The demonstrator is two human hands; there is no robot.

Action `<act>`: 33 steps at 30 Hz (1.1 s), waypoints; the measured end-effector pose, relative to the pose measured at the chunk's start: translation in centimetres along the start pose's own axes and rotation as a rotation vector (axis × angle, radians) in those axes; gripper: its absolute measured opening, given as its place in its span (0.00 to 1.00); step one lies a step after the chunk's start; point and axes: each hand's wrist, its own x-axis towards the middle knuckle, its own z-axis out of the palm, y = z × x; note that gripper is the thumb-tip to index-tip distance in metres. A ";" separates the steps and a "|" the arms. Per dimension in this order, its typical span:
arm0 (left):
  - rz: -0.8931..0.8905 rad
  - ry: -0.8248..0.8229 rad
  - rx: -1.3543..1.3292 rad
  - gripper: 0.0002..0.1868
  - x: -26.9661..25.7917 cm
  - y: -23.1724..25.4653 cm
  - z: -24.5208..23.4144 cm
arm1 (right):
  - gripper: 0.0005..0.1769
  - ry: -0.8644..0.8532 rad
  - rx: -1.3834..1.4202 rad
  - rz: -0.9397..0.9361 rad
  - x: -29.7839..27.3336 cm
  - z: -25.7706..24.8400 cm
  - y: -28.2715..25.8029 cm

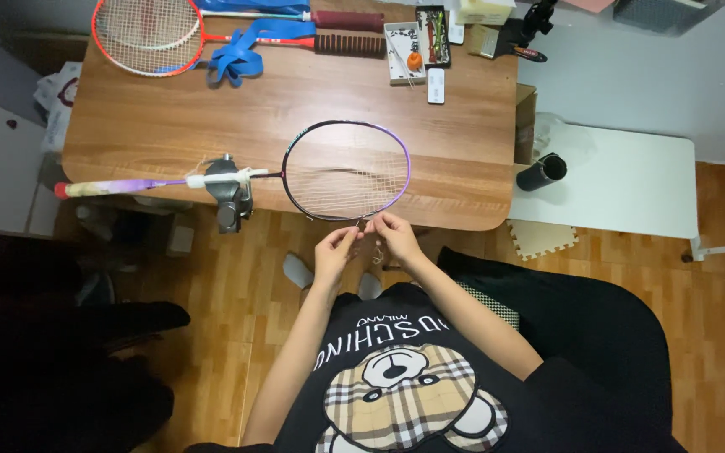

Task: The person is stringing a badminton racket by hand.

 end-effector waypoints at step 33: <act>0.334 0.209 0.372 0.15 -1.5 2.7 3.4 | 0.15 -0.063 -0.139 -0.018 -1.2 0.7 -3.2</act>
